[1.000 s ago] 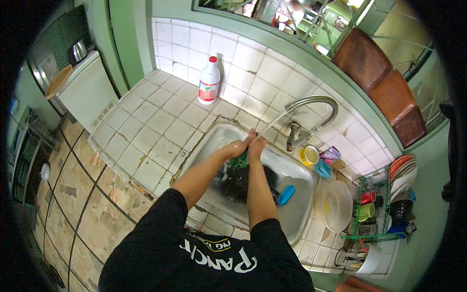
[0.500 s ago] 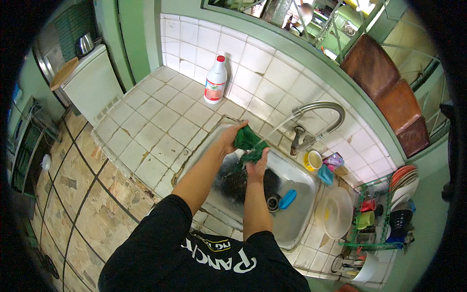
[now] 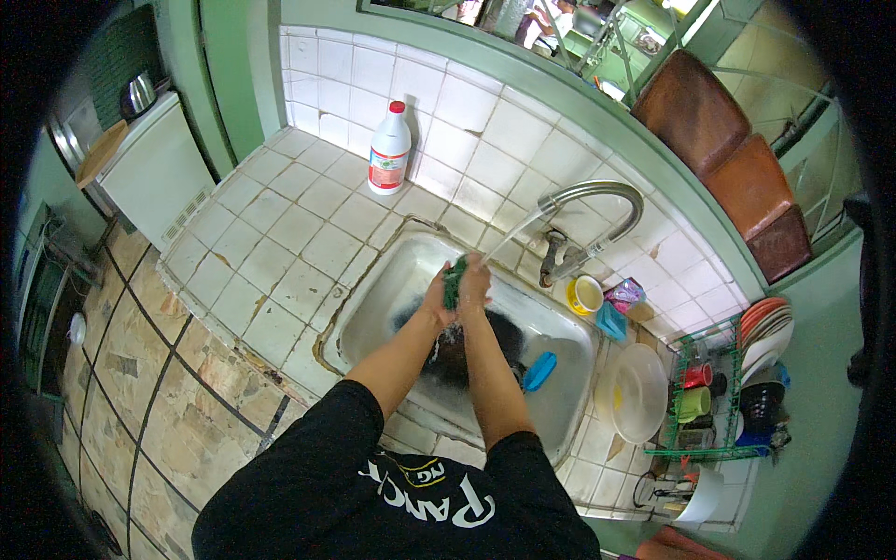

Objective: The person washes a green cloth in a sink, dries hands with a red cloth, then assembles a standing fan by attaching the blade and front grille. The fan is placed upright on the floor after assembly.

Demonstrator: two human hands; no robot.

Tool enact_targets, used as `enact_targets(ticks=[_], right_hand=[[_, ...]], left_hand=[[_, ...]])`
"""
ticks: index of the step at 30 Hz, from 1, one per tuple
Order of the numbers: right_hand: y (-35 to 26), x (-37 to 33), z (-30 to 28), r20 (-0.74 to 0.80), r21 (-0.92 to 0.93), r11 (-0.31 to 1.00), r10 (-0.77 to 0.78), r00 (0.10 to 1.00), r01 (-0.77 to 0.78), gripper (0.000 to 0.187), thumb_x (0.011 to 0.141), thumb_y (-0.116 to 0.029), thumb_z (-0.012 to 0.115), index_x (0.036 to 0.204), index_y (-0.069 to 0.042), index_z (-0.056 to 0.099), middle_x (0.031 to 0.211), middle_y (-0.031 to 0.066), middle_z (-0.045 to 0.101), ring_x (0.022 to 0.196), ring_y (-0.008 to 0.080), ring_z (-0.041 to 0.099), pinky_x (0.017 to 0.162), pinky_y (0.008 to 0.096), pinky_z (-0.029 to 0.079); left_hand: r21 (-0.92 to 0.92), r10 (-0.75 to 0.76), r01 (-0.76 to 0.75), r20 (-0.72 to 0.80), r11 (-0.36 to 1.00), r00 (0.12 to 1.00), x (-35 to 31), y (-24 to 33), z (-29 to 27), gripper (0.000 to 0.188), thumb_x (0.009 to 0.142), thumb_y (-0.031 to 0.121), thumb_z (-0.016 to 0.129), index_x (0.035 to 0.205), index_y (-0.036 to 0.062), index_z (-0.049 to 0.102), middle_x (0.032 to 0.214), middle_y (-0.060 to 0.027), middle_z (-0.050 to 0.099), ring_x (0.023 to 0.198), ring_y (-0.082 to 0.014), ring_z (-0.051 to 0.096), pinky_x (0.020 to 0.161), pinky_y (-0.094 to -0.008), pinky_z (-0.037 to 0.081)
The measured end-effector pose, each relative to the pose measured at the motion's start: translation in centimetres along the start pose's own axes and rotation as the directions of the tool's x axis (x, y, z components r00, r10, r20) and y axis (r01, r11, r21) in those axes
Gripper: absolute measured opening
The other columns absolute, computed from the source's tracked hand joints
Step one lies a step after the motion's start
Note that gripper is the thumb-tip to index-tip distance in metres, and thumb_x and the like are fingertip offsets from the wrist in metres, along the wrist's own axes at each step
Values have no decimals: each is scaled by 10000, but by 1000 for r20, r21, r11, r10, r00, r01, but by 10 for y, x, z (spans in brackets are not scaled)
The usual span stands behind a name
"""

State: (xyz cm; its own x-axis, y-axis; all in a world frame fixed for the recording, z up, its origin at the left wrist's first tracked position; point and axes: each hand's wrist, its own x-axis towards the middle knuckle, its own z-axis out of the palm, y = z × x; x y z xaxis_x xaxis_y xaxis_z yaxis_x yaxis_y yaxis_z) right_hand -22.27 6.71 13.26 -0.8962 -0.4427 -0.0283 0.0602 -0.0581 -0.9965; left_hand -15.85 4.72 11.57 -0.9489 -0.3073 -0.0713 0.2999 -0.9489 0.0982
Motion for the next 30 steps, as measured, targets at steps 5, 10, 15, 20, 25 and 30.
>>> enact_targets(ticks=[5, 10, 15, 20, 25, 30], right_hand=[[-62, -34, -27, 647, -525, 116, -589, 484, 843, 587, 862, -457, 536, 1310, -81, 480, 1372, 204, 408, 1248, 372, 408, 1006, 551, 329], [-90, -27, -62, 774, -560, 153, -255, 580, 815, 1187, 621, -620, 734, 1499, -116, 114, 1545, 164, 113, 1423, 390, 88, 1122, 590, 83], [-83, -5, -67, 865, -473, 2, -188, 464, 881, 1090, 652, -626, 684, 1464, -59, 229, 1482, 197, 187, 1392, 331, 164, 1093, 531, 170], [-88, -3, -58, 847, -511, -114, -236, 477, 852, 580, 768, -363, 643, 1243, -56, 513, 982, 132, 647, 1001, 281, 610, 810, 427, 475], [-94, -6, -39, 750, -636, -144, 114, 651, 758, 426, 748, -345, 672, 1019, -20, 621, 836, 167, 679, 813, 334, 671, 727, 448, 525], [-79, -10, -26, 616, -787, 102, 159, 771, 608, 407, 749, -305, 682, 1029, -16, 623, 984, 220, 659, 911, 342, 661, 790, 441, 528]], left_hand=[[715, -58, -326, 456, 619, 888, 49, 36, 3, 746, 898, 674, 321, 1416, 139, 369, 1425, -130, 406, 1270, -380, 409, 1047, -559, 319], [393, -336, 350, -108, 850, 936, 28, 48, 57, 981, 768, 840, 331, 1462, 149, 276, 1470, -142, 331, 1288, -348, 390, 1038, -558, 314], [953, -145, 303, -296, 27, 944, -5, 43, 104, 977, 693, 799, 564, 1316, 59, 422, 1137, -124, 546, 599, -126, 442, 472, -283, 373], [890, -106, 422, -410, 169, 906, 1, 41, 93, 619, 822, 736, 442, 843, 119, 485, 547, 21, 386, 383, -102, 296, 368, -243, 250], [822, -12, 493, -512, 286, 859, 11, 46, 61, 709, 838, 796, 246, 676, 141, 463, 509, 17, 346, 379, -131, 317, 365, -279, 285], [936, 353, 145, -25, -320, 935, 20, 49, 10, 722, 965, 597, 165, 735, 48, 572, 554, -122, 532, 453, -233, 529, 426, -421, 416]])
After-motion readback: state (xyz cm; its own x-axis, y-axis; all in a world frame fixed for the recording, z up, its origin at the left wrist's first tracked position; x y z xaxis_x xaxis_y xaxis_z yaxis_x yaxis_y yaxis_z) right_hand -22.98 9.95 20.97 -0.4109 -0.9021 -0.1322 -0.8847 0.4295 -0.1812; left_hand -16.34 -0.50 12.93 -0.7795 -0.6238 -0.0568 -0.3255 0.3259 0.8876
